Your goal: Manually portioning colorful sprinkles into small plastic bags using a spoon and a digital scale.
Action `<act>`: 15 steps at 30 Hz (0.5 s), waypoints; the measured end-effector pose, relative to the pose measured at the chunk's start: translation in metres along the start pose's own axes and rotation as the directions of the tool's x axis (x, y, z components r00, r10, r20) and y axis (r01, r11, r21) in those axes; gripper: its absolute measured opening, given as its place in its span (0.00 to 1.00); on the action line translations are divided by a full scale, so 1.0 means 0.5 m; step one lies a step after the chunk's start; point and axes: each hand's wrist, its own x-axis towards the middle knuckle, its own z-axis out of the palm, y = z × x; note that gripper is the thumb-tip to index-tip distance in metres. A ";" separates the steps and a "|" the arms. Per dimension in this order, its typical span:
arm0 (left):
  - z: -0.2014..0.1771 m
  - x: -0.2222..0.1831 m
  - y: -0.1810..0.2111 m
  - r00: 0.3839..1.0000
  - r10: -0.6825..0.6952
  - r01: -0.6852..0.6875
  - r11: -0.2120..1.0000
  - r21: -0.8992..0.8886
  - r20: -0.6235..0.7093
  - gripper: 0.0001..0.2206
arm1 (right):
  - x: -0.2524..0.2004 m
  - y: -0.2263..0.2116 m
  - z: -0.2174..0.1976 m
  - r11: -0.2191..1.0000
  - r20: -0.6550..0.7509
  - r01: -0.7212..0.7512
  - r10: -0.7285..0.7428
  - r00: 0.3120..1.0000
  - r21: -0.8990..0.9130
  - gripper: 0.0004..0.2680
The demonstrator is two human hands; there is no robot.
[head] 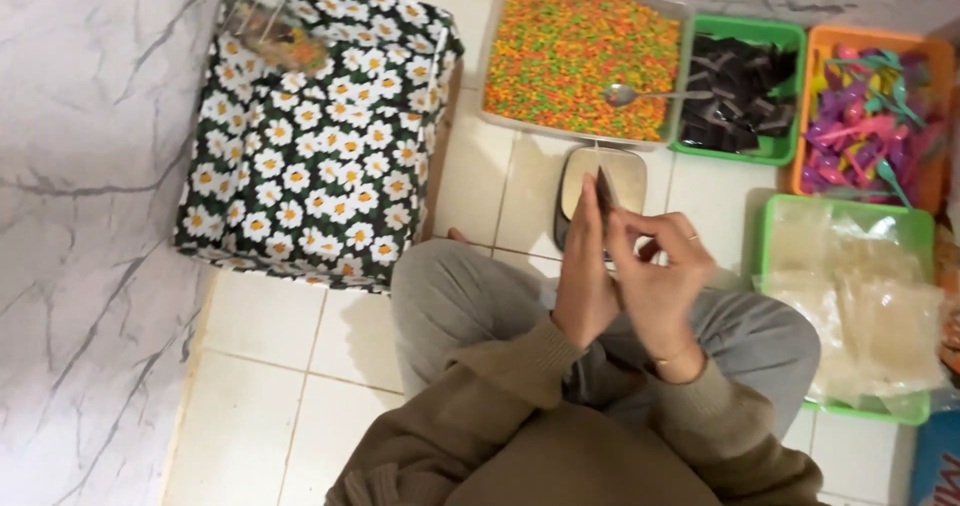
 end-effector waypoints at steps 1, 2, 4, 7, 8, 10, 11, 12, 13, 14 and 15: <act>-0.007 0.004 -0.025 1.000 -0.003 0.003 1.000 0.007 -0.011 0.44 | 0.000 -0.006 0.021 1.000 0.011 0.006 -0.006 1.000 0.006 0.04; -0.016 0.007 -0.049 0.997 0.011 -0.006 0.997 0.076 -0.072 0.36 | -0.001 -0.013 0.042 0.994 -0.027 0.094 -0.096 0.995 -0.050 0.05; -0.044 0.037 -0.075 0.987 0.034 -0.008 0.988 0.157 -0.159 0.28 | 0.009 -0.021 0.083 0.975 -0.044 0.202 -0.207 0.977 -0.093 0.05; -0.115 0.100 -0.098 0.955 0.054 0.012 0.975 0.220 -0.291 0.21 | 0.030 -0.038 0.140 0.957 -0.022 0.291 -0.290 0.957 0.021 0.06; -0.140 0.115 -0.120 0.950 0.056 0.015 0.974 0.226 -0.307 0.20 | 0.036 -0.053 0.152 0.946 0.017 0.313 -0.316 0.949 0.083 0.09; -0.199 0.146 -0.209 0.936 0.070 0.019 0.968 0.248 -0.345 0.20 | 0.035 -0.063 0.168 0.923 0.062 0.347 -0.361 0.930 0.169 0.12; -0.235 0.161 -0.275 0.919 0.075 0.019 0.972 0.233 -0.387 0.16 | 0.028 -0.056 0.171 0.929 0.098 0.330 -0.349 0.932 0.170 0.10; -0.272 0.175 -0.342 0.901 0.079 0.018 0.976 0.218 -0.428 0.12 | 0.023 -0.048 0.175 0.934 0.134 0.314 -0.338 0.932 0.169 0.09; -0.312 0.189 -0.399 0.892 0.085 0.023 0.972 0.232 -0.445 0.12 | 0.009 -0.044 0.176 0.928 0.145 0.322 -0.351 0.925 0.188 0.09; -0.353 0.202 -0.457 0.865 -0.042 0.113 0.987 0.113 -0.500 0.11 | -0.003 -0.038 0.178 0.941 0.179 0.280 -0.314 0.932 0.189 0.08; -0.391 0.215 -0.514 0.828 -0.170 0.191 0.981 -0.017 -0.535 0.12 | -0.014 -0.031 0.178 0.954 0.210 0.237 -0.274 0.939 0.183 0.08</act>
